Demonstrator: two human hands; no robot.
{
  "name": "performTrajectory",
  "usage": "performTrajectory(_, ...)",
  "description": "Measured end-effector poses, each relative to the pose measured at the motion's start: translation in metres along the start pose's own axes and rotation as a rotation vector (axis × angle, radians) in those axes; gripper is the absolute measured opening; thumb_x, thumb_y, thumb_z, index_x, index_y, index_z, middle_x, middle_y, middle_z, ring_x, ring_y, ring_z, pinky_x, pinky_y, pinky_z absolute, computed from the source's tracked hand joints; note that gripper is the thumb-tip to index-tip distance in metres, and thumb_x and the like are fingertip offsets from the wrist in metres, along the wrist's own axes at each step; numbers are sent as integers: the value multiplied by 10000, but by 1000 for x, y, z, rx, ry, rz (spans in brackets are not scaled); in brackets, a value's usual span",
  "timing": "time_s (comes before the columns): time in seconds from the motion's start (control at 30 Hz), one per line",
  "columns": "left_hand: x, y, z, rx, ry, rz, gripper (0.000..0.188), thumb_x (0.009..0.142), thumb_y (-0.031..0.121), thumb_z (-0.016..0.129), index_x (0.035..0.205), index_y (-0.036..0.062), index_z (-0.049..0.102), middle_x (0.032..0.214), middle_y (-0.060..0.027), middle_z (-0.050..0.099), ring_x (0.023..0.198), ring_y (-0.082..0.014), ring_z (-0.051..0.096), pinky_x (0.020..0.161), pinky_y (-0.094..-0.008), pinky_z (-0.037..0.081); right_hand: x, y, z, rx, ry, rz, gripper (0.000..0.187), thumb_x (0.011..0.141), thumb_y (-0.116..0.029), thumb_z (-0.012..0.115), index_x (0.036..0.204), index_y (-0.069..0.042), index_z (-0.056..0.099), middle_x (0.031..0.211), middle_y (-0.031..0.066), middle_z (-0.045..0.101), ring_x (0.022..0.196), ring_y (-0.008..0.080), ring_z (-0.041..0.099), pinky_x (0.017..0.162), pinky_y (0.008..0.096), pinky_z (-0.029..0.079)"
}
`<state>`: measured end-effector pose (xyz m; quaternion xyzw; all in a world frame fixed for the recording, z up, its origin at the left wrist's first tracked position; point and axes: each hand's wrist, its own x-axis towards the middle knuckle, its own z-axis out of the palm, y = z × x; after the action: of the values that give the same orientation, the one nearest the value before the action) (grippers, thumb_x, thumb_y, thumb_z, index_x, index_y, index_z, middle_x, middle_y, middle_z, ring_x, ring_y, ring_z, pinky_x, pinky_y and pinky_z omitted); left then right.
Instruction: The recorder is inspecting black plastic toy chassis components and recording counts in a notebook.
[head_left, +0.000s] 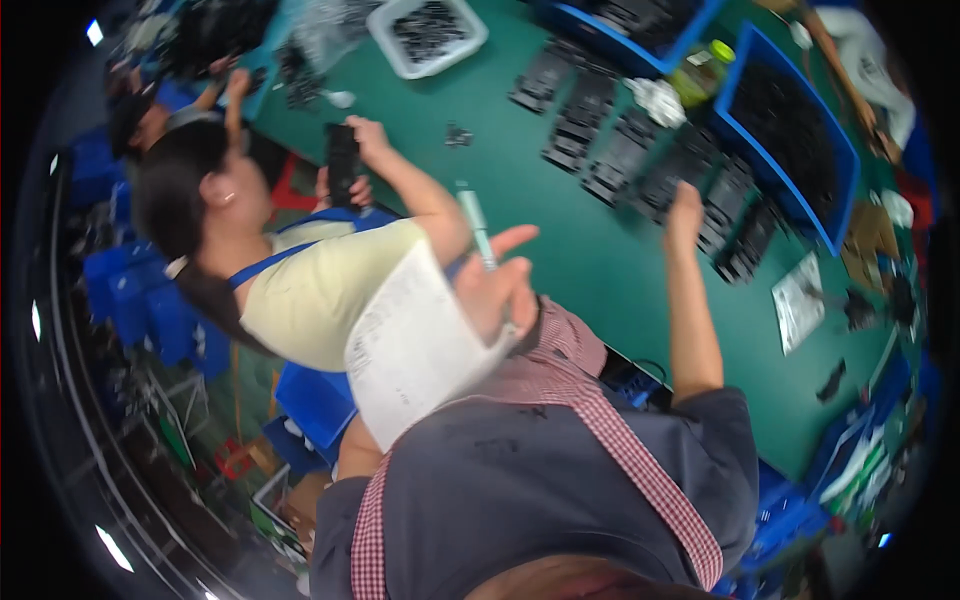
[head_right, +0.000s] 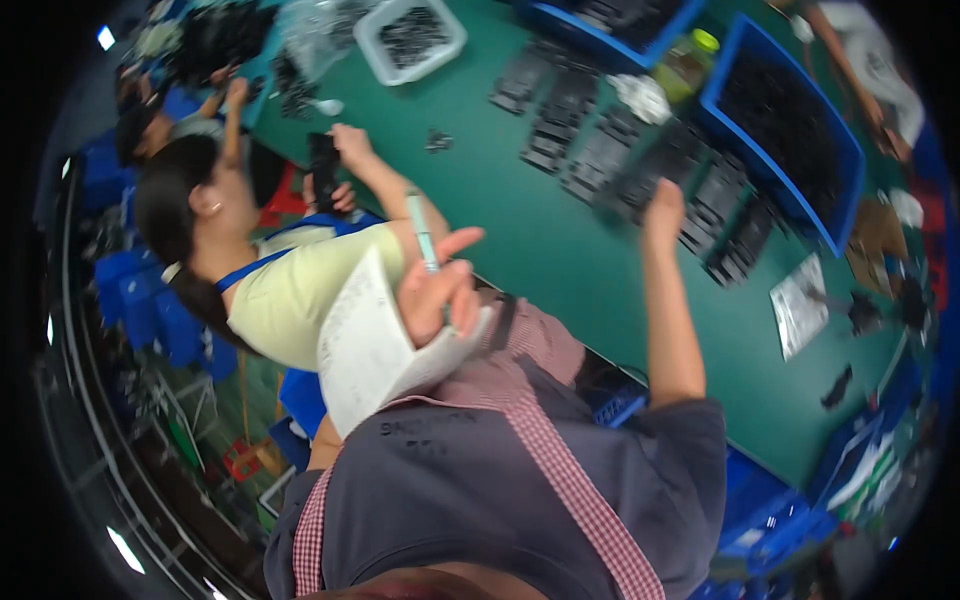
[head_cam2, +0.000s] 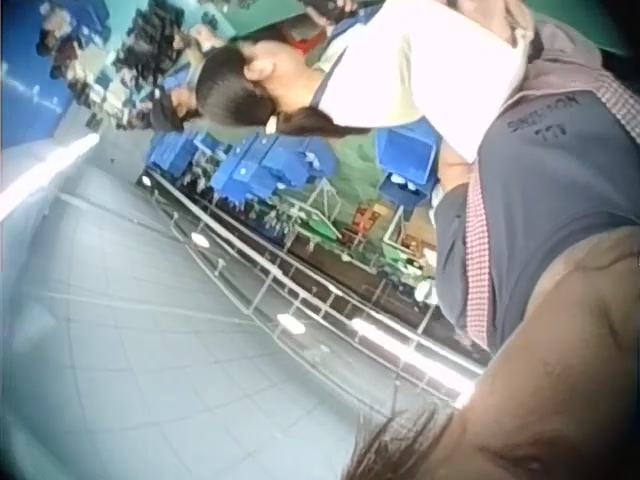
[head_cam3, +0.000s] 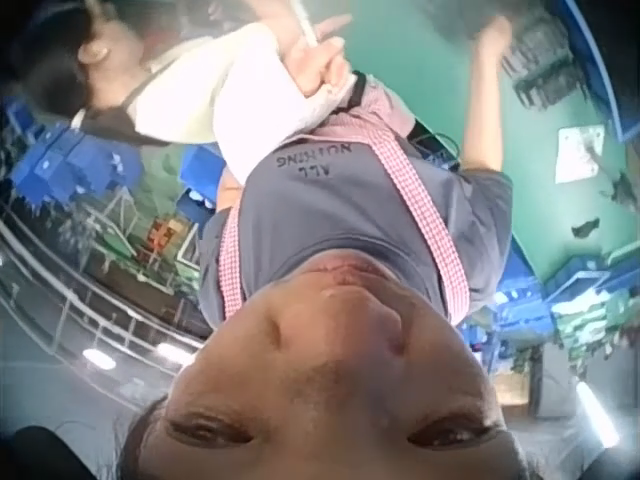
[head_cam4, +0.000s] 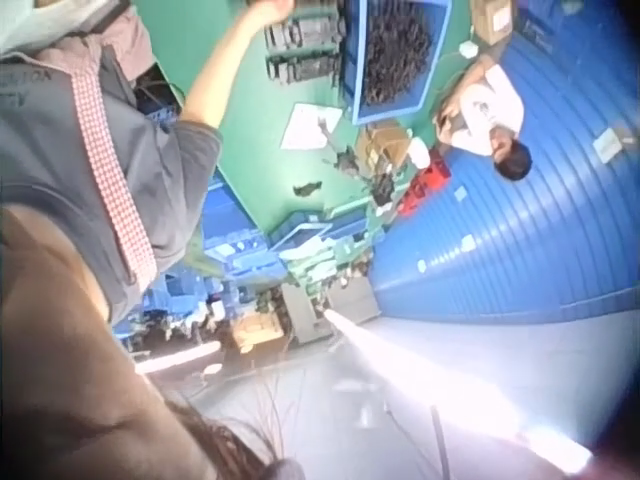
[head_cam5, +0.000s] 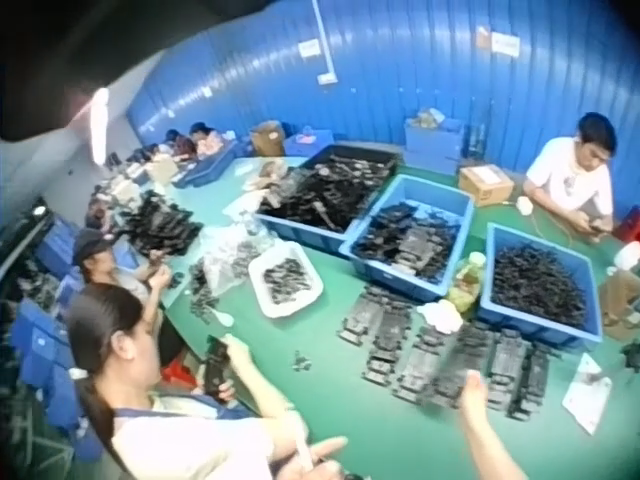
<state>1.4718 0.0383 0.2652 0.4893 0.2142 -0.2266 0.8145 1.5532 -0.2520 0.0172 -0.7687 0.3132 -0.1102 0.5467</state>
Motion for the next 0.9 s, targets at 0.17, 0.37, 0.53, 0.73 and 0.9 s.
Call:
performTrajectory(0.17,-2,-6,13,-110,-55,-41,302,887,60,385,1170,-42,411,432,-34,395,331,-124,383,359,-237,330,61,32,-41,297,-59,72,362,880,-264,509,1076,38,552,1032,77,588,948,167,533,853,288,396)
performTrajectory(0.37,-1,-8,8,-107,-23,-1,268,886,57,379,1131,-40,433,416,-37,397,304,-122,368,332,-237,323,75,25,-37,36,-47,110,416,880,-291,506,1136,36,520,1129,114,552,1045,207,497,880,300,368)
performTrajectory(0.53,2,-5,8,-108,-51,-20,251,883,55,379,1108,-38,443,418,-37,401,305,-121,365,331,-236,321,91,49,-43,-197,5,-13,442,861,-300,529,1142,39,495,1059,124,570,996,211,514,854,316,381)
performTrajectory(0.73,1,-7,6,-102,-16,4,244,879,54,381,1093,-43,445,426,-38,406,307,-121,359,329,-237,310,48,-15,-22,-744,203,-494,477,831,-235,553,1214,15,416,1185,244,432,1090,390,411,902,383,368)
performTrajectory(0.9,0,-2,-1,-106,-38,-15,247,878,67,376,1092,-47,425,442,-56,430,317,-140,389,341,-251,344,2,-53,29,-490,-196,-579,377,837,-115,517,1180,18,433,1160,200,461,1093,346,426,906,393,366)
